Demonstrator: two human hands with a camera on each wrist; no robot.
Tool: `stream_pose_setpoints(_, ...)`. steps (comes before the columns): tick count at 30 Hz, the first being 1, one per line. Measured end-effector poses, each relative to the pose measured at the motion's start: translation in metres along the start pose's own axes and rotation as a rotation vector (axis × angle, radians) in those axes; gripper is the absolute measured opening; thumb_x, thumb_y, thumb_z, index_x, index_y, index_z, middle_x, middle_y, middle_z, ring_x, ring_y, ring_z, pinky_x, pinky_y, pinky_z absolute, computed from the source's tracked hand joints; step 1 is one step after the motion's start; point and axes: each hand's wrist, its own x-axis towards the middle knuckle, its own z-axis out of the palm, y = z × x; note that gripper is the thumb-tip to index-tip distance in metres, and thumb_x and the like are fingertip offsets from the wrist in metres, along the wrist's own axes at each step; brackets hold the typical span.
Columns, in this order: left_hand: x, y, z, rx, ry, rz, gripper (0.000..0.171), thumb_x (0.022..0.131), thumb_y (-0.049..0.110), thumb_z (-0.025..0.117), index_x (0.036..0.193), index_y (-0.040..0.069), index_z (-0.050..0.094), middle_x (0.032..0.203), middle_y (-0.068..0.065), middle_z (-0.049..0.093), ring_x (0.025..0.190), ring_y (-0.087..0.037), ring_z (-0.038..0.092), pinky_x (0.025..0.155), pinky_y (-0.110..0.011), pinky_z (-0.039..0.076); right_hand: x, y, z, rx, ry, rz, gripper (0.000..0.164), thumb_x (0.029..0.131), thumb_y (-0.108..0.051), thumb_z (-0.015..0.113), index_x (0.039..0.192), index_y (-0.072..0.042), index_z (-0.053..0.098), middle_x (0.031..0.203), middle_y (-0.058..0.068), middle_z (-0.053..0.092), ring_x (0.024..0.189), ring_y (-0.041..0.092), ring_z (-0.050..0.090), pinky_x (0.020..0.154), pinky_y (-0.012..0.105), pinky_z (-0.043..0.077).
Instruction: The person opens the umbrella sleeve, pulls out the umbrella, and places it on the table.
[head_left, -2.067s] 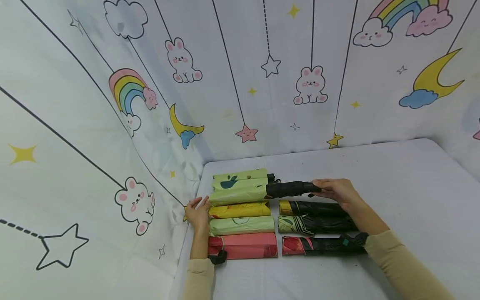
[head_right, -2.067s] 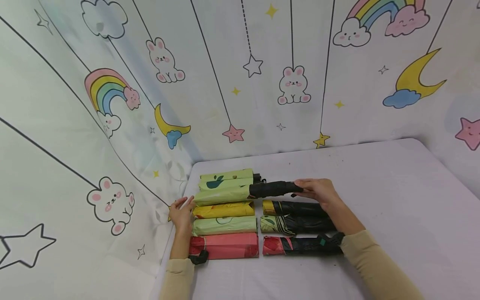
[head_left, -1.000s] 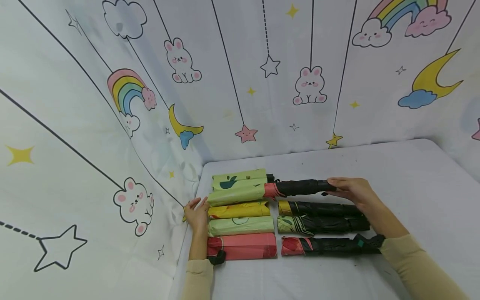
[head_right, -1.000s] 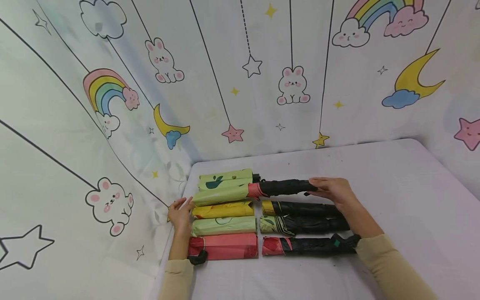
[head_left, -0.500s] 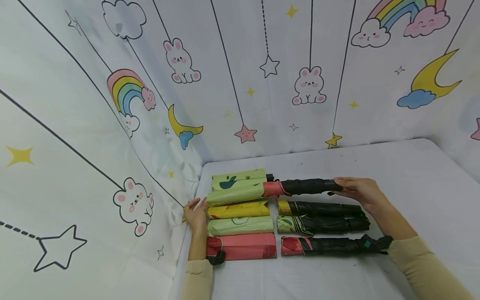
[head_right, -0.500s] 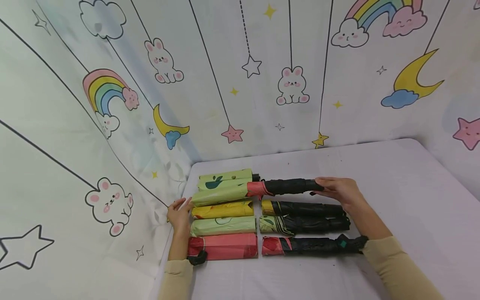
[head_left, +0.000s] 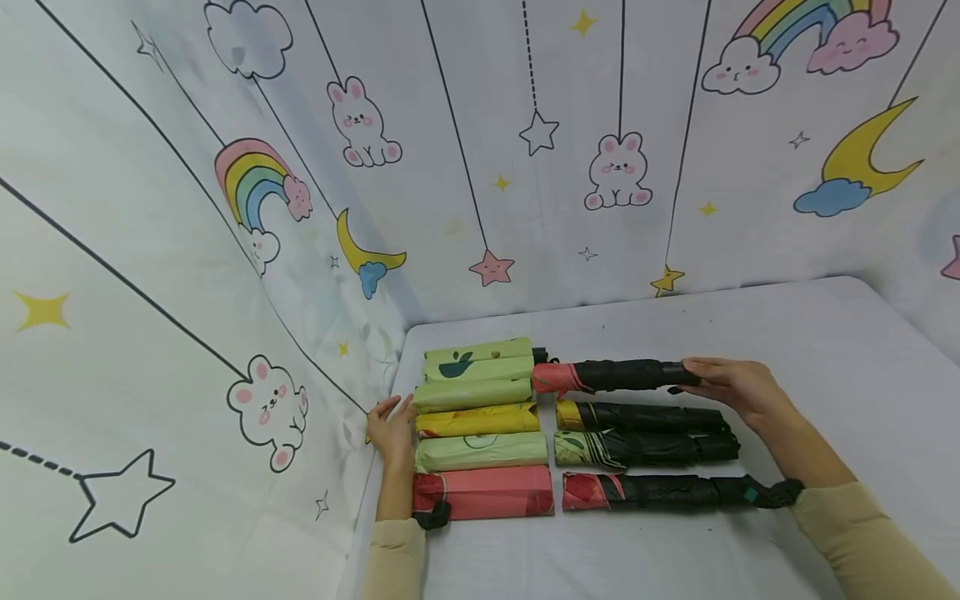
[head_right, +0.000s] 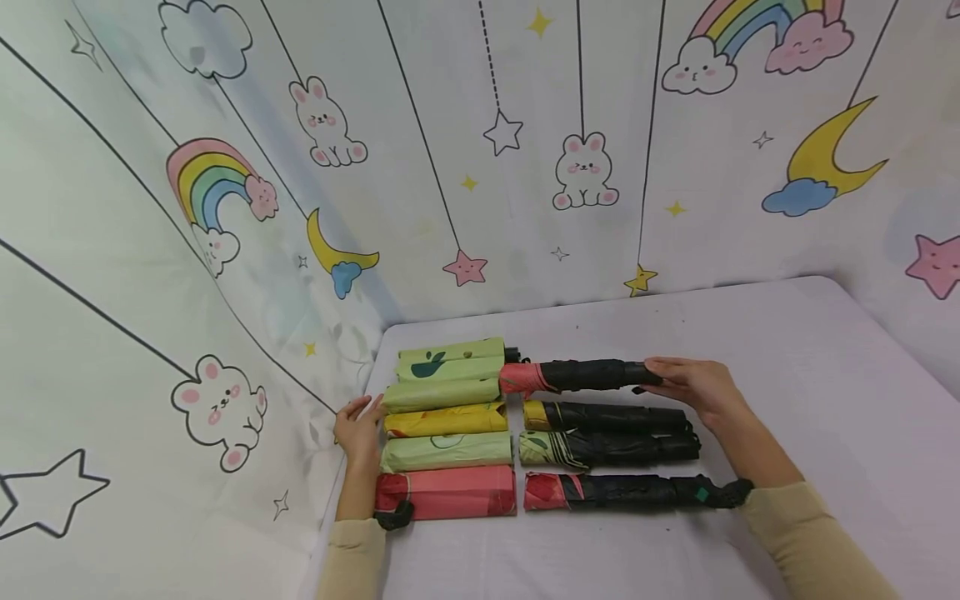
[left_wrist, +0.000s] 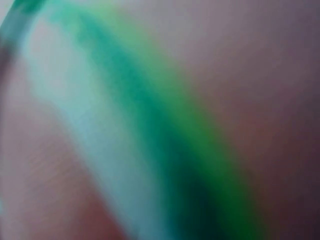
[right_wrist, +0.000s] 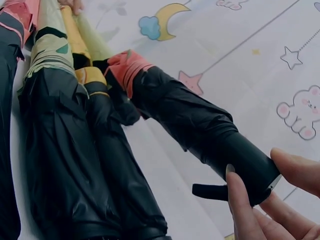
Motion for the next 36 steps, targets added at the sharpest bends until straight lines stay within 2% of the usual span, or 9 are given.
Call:
stream_pose_setpoints(12, 0.000, 0.000, -0.001, -0.018, -0.001, -0.002, 0.042, 0.087, -0.024, 0.064, 0.126, -0.017, 0.051, 0.137, -0.035, 0.043, 0.118, -0.043, 0.068, 0.076, -0.021, 0.061, -0.004, 0.004, -0.018, 0.015, -0.020, -0.012, 0.021, 0.102, 0.002, 0.064, 0.114, -0.004, 0.080, 0.110, -0.003, 0.077, 0.102, 0.012, 0.072, 0.093, 0.042, 0.060)
stream_pose_setpoints(19, -0.001, 0.000, -0.002, 0.038, -0.021, -0.028, 0.042, 0.090, -0.019, 0.064, 0.129, -0.014, 0.050, 0.137, -0.032, 0.046, 0.121, -0.039, 0.067, 0.081, -0.023, 0.060, -0.003, 0.008, -0.032, -0.007, -0.046, 0.007, 0.023, 0.104, 0.000, 0.062, 0.118, -0.006, 0.079, 0.112, -0.004, 0.077, 0.099, 0.019, 0.077, 0.094, 0.041, 0.060)
stream_pose_setpoints(24, -0.001, 0.001, -0.001, 0.016, -0.022, -0.019, 0.042, 0.087, -0.024, 0.060, 0.127, -0.016, 0.051, 0.138, -0.033, 0.044, 0.120, -0.040, 0.067, 0.078, -0.024, 0.061, 0.000, 0.012, -0.040, -0.035, -0.038, 0.029, 0.021, 0.103, -0.003, 0.064, 0.117, -0.008, 0.080, 0.112, -0.004, 0.077, 0.100, 0.020, 0.077, 0.098, 0.044, 0.058)
stream_pose_setpoints(29, -0.002, 0.002, -0.001, 0.042, -0.035, -0.034, 0.041, 0.089, -0.021, 0.061, 0.128, -0.014, 0.051, 0.140, -0.031, 0.044, 0.123, -0.039, 0.066, 0.076, -0.020, 0.059, 0.003, 0.015, -0.045, -0.033, -0.045, 0.050, 0.021, 0.103, -0.003, 0.065, 0.115, -0.009, 0.080, 0.112, -0.004, 0.077, 0.102, 0.019, 0.076, 0.099, 0.046, 0.057)
stream_pose_setpoints(33, -0.003, 0.005, -0.003, 0.068, -0.057, -0.043, 0.040, 0.092, -0.018, 0.061, 0.130, -0.013, 0.049, 0.150, -0.031, 0.039, 0.127, -0.040, 0.063, 0.083, -0.023, 0.059, 0.005, 0.016, -0.049, -0.027, -0.061, 0.064, 0.022, 0.104, -0.003, 0.062, 0.116, -0.008, 0.079, 0.112, -0.005, 0.077, 0.102, 0.018, 0.076, 0.097, 0.044, 0.058)
stream_pose_setpoints(36, -0.003, 0.005, -0.004, 0.070, -0.060, -0.044, 0.040, 0.093, -0.018, 0.060, 0.130, -0.013, 0.049, 0.150, -0.031, 0.038, 0.128, -0.041, 0.062, 0.085, -0.023, 0.058, 0.006, 0.018, -0.051, -0.077, -0.073, 0.065, 0.023, 0.105, -0.005, 0.062, 0.122, -0.007, 0.077, 0.114, -0.010, 0.076, 0.103, 0.014, 0.075, 0.094, 0.035, 0.060)
